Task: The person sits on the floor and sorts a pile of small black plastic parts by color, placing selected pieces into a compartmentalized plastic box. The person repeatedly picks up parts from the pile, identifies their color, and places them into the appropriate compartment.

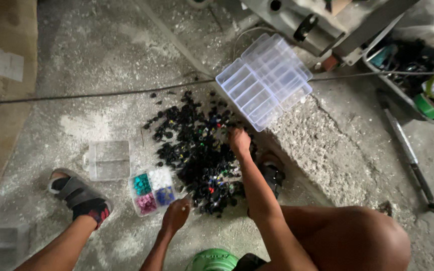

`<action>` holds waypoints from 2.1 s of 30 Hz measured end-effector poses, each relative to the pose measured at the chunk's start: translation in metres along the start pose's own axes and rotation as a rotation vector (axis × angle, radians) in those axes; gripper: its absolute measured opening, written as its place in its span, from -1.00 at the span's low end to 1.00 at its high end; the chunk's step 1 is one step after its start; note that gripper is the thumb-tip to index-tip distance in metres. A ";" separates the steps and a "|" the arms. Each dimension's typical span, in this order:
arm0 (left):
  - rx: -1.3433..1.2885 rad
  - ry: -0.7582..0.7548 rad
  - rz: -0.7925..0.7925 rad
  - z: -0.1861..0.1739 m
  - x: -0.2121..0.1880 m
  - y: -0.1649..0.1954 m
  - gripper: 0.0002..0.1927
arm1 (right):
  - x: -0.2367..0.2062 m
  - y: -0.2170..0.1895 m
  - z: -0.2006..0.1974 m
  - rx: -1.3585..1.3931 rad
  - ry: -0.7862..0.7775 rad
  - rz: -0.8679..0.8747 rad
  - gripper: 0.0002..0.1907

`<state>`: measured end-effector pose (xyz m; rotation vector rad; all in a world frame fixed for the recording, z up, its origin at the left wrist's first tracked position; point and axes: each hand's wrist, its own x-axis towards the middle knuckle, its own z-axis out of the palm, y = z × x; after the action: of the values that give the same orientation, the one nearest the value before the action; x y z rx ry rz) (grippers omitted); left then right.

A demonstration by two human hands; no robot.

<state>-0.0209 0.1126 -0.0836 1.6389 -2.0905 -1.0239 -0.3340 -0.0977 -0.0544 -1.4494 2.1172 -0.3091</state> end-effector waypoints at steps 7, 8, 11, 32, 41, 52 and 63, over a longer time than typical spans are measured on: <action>-0.177 -0.021 -0.122 0.004 0.036 0.031 -0.79 | -0.025 -0.012 -0.017 -0.056 0.239 -0.116 -0.80; -0.197 0.030 -0.087 0.004 0.043 0.035 -0.79 | -0.033 -0.013 -0.021 -0.045 0.237 -0.151 -0.78; -0.301 0.087 -0.100 0.006 0.063 0.046 -0.74 | -0.061 -0.024 -0.028 0.119 0.303 -0.261 -0.65; -0.695 0.189 -0.516 -0.033 0.056 0.024 -0.68 | -0.092 -0.067 -0.022 0.798 -0.509 -0.436 -0.72; -0.323 0.264 -0.299 -0.026 0.046 0.000 -0.74 | -0.029 0.003 -0.034 0.341 0.208 -0.111 -0.74; -0.318 0.219 -0.257 -0.004 0.041 -0.012 -0.67 | 0.033 -0.010 0.011 -0.104 0.180 -0.040 -0.78; -0.833 0.213 -0.533 -0.025 0.072 0.007 -0.62 | 0.006 -0.004 0.011 0.131 0.240 -0.214 -0.74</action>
<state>-0.0331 0.0375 -0.0749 1.7219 -0.8671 -1.5117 -0.3265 -0.1030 -0.0632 -1.6304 2.0798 -0.7226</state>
